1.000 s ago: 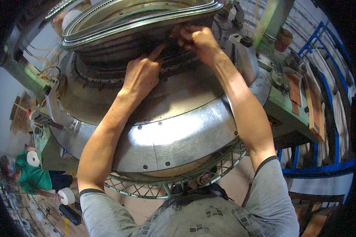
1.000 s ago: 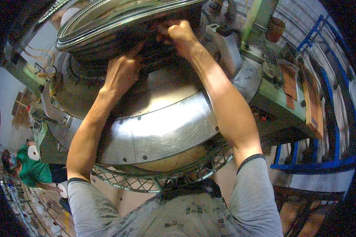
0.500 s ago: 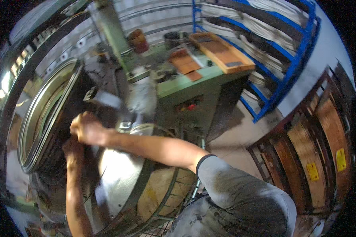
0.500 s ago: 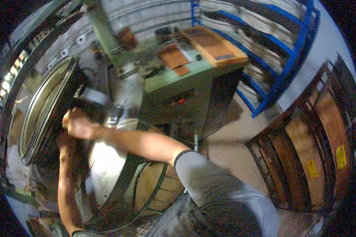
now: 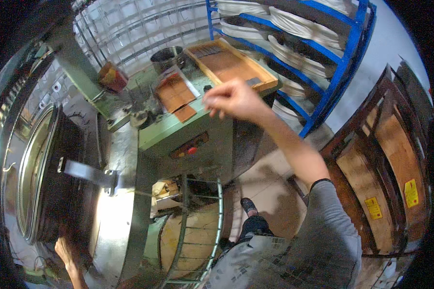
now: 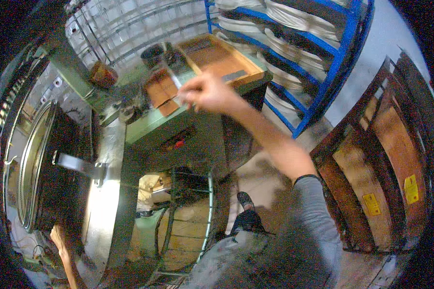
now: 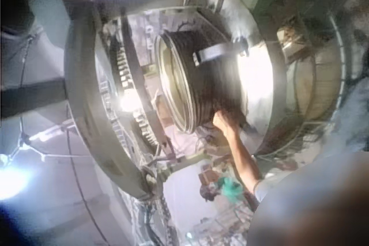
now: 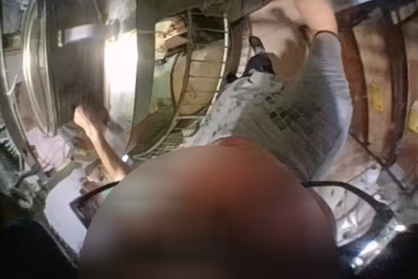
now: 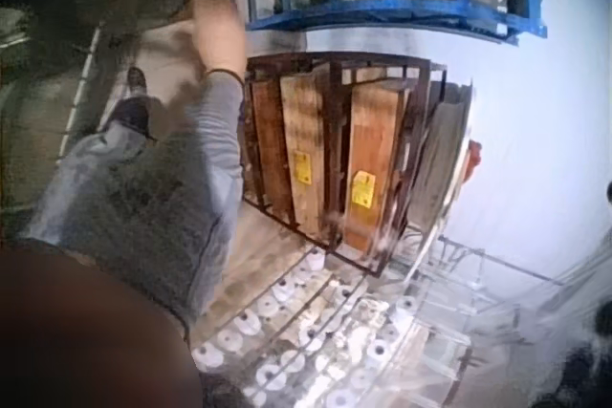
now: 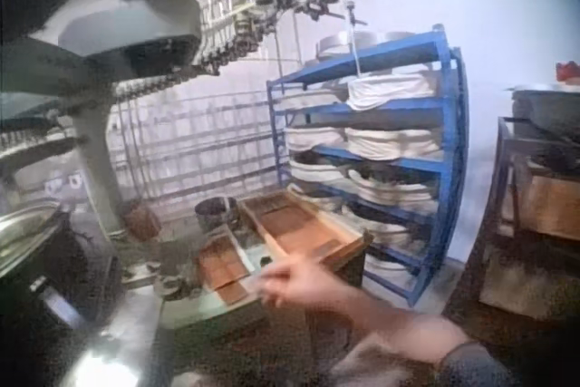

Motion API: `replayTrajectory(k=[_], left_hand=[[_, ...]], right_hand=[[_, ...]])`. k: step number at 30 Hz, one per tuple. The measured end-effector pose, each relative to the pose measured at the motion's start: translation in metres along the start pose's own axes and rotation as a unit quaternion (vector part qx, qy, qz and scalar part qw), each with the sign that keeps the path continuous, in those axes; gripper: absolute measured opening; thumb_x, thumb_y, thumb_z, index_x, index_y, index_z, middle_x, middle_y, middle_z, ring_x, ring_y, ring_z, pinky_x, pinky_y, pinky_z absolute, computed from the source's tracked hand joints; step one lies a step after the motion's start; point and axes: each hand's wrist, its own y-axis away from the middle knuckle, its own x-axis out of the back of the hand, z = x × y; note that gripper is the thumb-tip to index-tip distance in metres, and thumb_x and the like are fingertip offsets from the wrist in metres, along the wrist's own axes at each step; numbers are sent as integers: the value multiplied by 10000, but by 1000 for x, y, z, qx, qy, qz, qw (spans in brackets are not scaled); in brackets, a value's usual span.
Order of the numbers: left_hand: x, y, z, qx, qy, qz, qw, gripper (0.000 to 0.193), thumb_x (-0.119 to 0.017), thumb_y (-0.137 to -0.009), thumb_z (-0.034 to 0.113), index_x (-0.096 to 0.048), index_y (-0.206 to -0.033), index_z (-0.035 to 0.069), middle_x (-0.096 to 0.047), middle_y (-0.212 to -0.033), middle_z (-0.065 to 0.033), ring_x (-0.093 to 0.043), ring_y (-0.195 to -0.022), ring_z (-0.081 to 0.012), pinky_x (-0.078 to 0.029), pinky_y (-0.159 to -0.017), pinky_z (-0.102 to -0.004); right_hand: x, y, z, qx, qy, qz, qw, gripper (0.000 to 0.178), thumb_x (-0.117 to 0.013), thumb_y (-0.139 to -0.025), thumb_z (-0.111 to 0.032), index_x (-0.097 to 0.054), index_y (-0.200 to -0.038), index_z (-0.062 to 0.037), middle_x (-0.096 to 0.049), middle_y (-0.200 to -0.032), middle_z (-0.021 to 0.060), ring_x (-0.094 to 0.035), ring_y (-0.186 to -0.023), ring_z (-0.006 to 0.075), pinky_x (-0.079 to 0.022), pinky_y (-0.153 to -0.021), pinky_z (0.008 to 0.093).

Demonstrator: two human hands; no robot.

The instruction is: The person repeatedly picks up small rectangular metal pieces from a wooden tray and inserts them into slots on a large circular metal machine. The person handles the pieces one at a time, placing them into the machine's rim.

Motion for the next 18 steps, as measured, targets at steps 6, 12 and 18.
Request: replayTrajectory(k=[6, 12, 18], left_hand=[[40, 45, 96, 124, 403, 234, 876, 497, -584, -967, 130, -502, -1456, 98, -672, -1264, -173, -683, -1077, -244, -549, -907, -360], [103, 58, 241, 98, 471, 332, 811, 448, -588, -892, -30, -622, -1331, 52, -713, -1206, -106, -717, -984, -204, -573, -835, -304], [156, 61, 341, 100, 343, 407, 841, 309, -698, -853, 29, -703, -1157, 88, -732, -984, -148, -723, -758, -242, -563, -680, -352]], right_hand=[[150, -69, 78, 39, 214, 48, 975, 269, -677, -929, -244, -738, -1000, 8, -736, -853, 66, -682, -756, 156, -562, -699, 334], [185, -118, 115, 62, 357, -109, 926, 238, -653, -881, -137, -718, -1020, 45, -741, -918, 156, -697, -839, 212, -544, -776, 372], [192, -185, 157, 149, 510, -76, 844, 202, -630, -868, -102, -704, -966, 60, -706, -890, 229, -678, -807, 369, -512, -729, 396]])
